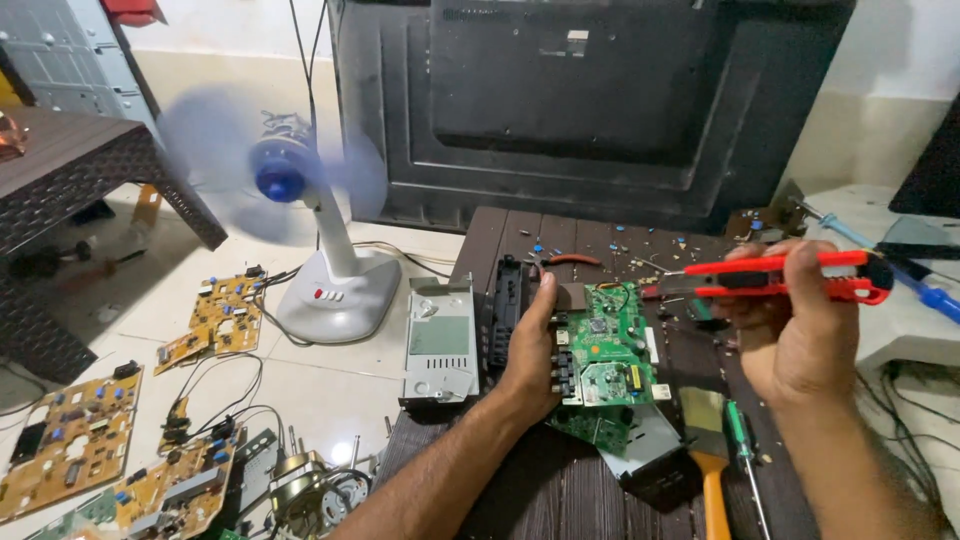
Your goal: The person cleans a green circuit board by brushing its surface and then scraping a component with a utility knife. The person flips the board over and brushes the other side.
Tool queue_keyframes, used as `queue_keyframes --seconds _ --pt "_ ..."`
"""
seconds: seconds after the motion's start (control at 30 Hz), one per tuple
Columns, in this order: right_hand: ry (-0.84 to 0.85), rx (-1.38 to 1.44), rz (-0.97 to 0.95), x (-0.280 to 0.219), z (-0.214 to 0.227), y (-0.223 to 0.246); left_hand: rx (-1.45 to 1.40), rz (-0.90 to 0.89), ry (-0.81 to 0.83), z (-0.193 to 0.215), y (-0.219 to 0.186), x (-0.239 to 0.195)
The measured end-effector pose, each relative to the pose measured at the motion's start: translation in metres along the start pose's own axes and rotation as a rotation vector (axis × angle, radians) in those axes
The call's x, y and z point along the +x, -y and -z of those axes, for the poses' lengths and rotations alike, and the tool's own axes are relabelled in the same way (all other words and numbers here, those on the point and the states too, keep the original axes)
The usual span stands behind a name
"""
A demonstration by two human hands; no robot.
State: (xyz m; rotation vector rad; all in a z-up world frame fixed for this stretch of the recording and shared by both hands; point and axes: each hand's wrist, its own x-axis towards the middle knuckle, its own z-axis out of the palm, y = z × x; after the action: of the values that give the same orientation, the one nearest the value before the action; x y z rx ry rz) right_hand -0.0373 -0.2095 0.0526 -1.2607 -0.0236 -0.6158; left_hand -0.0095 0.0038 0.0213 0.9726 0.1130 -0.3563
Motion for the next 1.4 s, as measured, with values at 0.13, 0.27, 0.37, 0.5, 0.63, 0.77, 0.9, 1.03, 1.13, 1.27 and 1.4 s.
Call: queue_keyframes --seconds 0.13,0.27,0.37,0.5,0.63,0.77,0.9,1.03,1.13,1.27,1.4 --pt "-0.156 0.030 0.061 0.009 0.032 0.008 -0.008 -0.063 0.152 0.016 0.024 0.023" --pt "-0.263 -0.147 0.152 -0.024 0.058 0.025 0.104 -0.131 0.126 0.014 0.024 0.024" --pt "-0.149 -0.404 0.207 -0.075 0.067 0.041 0.060 -0.156 0.155 0.017 0.030 0.032" --pt "0.037 -1.016 0.306 -0.129 0.080 0.054 0.081 -0.200 0.156 0.019 0.034 0.037" --pt "0.129 -1.220 0.302 -0.145 0.096 0.047 0.037 -0.132 0.141 0.015 0.022 0.022" --pt "0.476 -1.284 0.327 -0.131 0.169 0.011 0.053 -0.124 0.182 0.019 0.022 0.023" --pt "0.553 -1.404 -0.068 -0.125 0.201 -0.012 0.032 -0.154 0.206 0.022 0.026 0.030" --pt "0.651 -1.451 -0.058 -0.126 0.206 -0.016 0.010 -0.120 0.244 0.024 0.027 0.032" --pt "0.513 -1.323 0.254 -0.146 0.167 0.006 0.019 -0.164 0.284 0.028 0.032 0.037" --pt "0.382 -1.387 0.131 -0.152 0.156 0.014 -0.003 -0.144 0.276 0.028 0.032 0.036" --pt "0.387 -1.450 -0.299 -0.146 0.157 0.020 0.001 -0.161 0.280 0.028 0.032 0.037"
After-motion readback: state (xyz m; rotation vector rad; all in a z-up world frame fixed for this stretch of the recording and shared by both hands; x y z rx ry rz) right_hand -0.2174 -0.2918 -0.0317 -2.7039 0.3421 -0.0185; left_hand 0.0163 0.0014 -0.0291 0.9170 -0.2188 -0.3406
